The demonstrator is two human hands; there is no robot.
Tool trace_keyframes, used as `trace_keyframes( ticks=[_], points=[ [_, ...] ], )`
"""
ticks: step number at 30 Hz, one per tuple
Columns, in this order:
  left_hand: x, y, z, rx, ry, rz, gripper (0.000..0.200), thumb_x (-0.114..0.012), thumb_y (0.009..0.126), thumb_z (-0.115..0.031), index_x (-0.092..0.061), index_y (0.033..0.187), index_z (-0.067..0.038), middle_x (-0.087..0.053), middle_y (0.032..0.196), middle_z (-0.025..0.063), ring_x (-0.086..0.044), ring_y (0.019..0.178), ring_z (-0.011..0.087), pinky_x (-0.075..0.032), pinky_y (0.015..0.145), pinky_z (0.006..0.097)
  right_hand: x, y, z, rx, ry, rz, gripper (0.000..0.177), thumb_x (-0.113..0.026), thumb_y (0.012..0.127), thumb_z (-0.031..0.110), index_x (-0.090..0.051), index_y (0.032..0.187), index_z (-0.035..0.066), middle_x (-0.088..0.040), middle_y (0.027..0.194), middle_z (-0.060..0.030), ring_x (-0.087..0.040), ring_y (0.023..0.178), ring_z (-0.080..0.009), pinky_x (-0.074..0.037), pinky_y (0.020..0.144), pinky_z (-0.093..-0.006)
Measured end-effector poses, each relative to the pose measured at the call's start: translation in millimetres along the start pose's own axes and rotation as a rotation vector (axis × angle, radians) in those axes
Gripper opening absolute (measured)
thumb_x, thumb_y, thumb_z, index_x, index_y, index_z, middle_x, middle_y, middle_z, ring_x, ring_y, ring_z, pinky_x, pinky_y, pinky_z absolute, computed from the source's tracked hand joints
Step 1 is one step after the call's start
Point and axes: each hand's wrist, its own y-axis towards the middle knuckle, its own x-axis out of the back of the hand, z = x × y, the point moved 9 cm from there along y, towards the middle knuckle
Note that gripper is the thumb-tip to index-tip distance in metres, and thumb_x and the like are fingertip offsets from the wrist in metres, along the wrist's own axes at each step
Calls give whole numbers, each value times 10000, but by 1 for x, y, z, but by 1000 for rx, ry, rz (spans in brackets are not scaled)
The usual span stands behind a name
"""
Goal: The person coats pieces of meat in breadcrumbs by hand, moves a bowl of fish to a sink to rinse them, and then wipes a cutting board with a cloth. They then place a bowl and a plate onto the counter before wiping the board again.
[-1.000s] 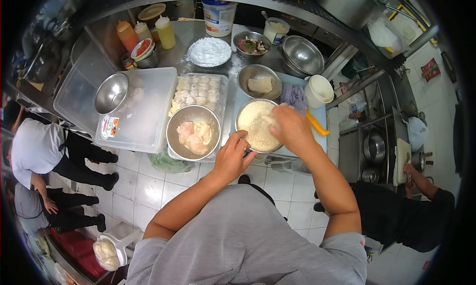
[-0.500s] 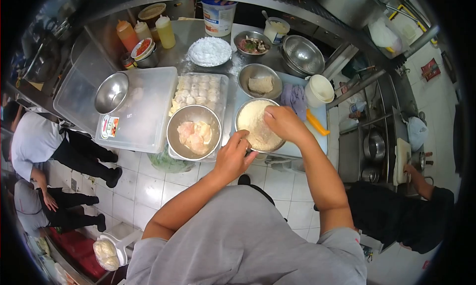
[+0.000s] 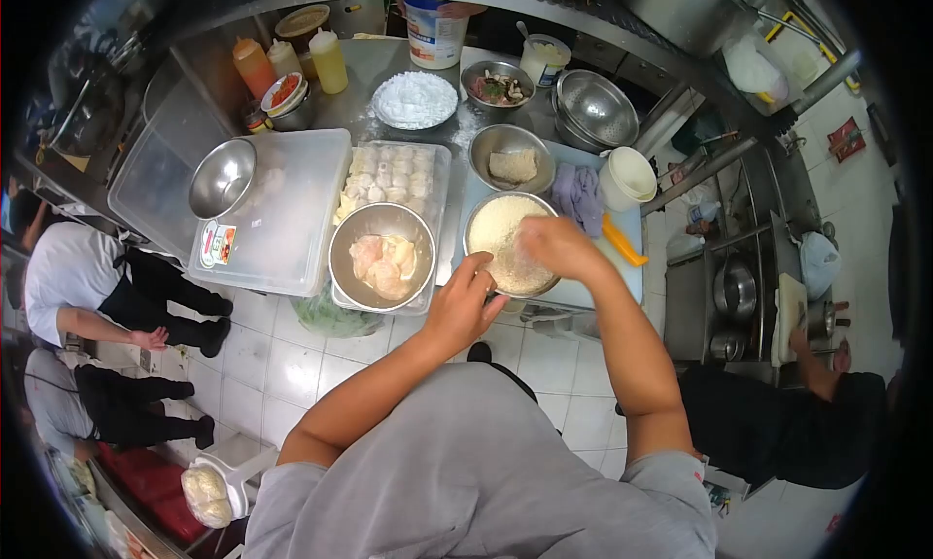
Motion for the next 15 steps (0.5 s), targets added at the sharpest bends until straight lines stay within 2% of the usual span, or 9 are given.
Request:
trace_keyframes(
  ticks=[3,4,7,13,15],
  points=[
    [1,-3,0,81,9,69,315,-764,712,-108,-529,905,-26,-510,1184,152,-625,834,300,-510,665,375,40,-7,0,33,15,-300,179,-536,839,180,-580,842,7,-599,838,-217,-580,819,-395,-453,725,-466],
    [5,-5,-1,95,-9,60,306,-760,717,-102,-539,914,-27,-512,1187,148,-628,824,285,-512,663,367,35,-7,-4,10,-53,-284,145,-590,807,139,-571,842,0,-602,875,-202,-581,856,-376,-460,731,-455],
    [20,-13,-6,125,-53,25,272,-749,727,-79,-568,922,-25,-515,1194,139,-636,802,243,-519,656,339,18,-13,-6,86,-126,-388,168,-624,781,150,-579,862,11,-600,940,-179,-582,890,-364,-468,752,-447],
    [87,-41,7,189,-72,-144,166,-723,741,-27,-600,850,-7,-518,1206,145,-626,813,195,-516,656,277,4,-3,-18,-52,-144,-245,233,-652,737,154,-602,924,26,-586,989,-163,-586,906,-361,-473,777,-435],
    [110,-54,24,261,-81,-235,144,-712,753,-26,-604,846,-6,-527,1198,136,-622,829,196,-513,626,280,5,-6,-13,-1,-176,-245,243,-653,728,151,-604,931,29,-603,953,-163,-593,890,-359,-473,761,-440]
  ],
)
